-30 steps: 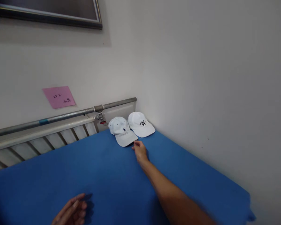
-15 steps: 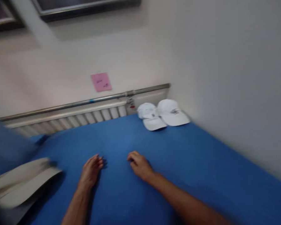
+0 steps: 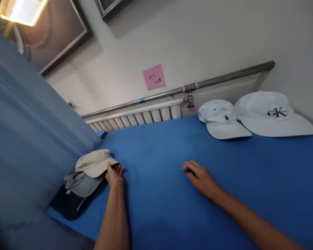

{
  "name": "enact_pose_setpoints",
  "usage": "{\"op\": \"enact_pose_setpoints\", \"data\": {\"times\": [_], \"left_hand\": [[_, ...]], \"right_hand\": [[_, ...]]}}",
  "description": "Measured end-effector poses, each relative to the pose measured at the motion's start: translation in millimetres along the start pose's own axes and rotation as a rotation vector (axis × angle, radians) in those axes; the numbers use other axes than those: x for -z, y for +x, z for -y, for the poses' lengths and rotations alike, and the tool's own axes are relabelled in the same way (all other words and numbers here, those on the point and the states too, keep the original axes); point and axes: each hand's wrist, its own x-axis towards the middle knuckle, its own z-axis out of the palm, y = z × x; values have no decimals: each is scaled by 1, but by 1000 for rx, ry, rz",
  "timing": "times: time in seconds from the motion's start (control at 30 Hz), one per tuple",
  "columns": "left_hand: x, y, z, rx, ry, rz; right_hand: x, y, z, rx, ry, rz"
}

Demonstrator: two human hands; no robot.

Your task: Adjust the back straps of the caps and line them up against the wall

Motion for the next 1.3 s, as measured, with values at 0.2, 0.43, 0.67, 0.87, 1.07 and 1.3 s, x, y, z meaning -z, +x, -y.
{"op": "enact_pose_setpoints", "data": {"times": [0.2, 0.43, 0.67, 0.87, 1.07, 1.3], "left_hand": [[-6, -2, 2, -47, -31, 58], [-19, -28, 23, 229, -12, 563], [-27, -61, 49, 401, 88, 819], [-32, -71, 51, 411, 186, 855], [-34, -78, 50, 163, 283, 850], [-27, -86, 46, -301, 468, 1033]], "right_hand": [[-1, 2, -5, 3, 11, 7], [-5, 3, -13, -125, 178, -58], [4, 1, -20, -157, 515, -198], [7, -6, -13, 37, 439, -63], [-1, -9, -5, 226, 311, -74], [13, -14, 6, 175, 210, -307]]}}
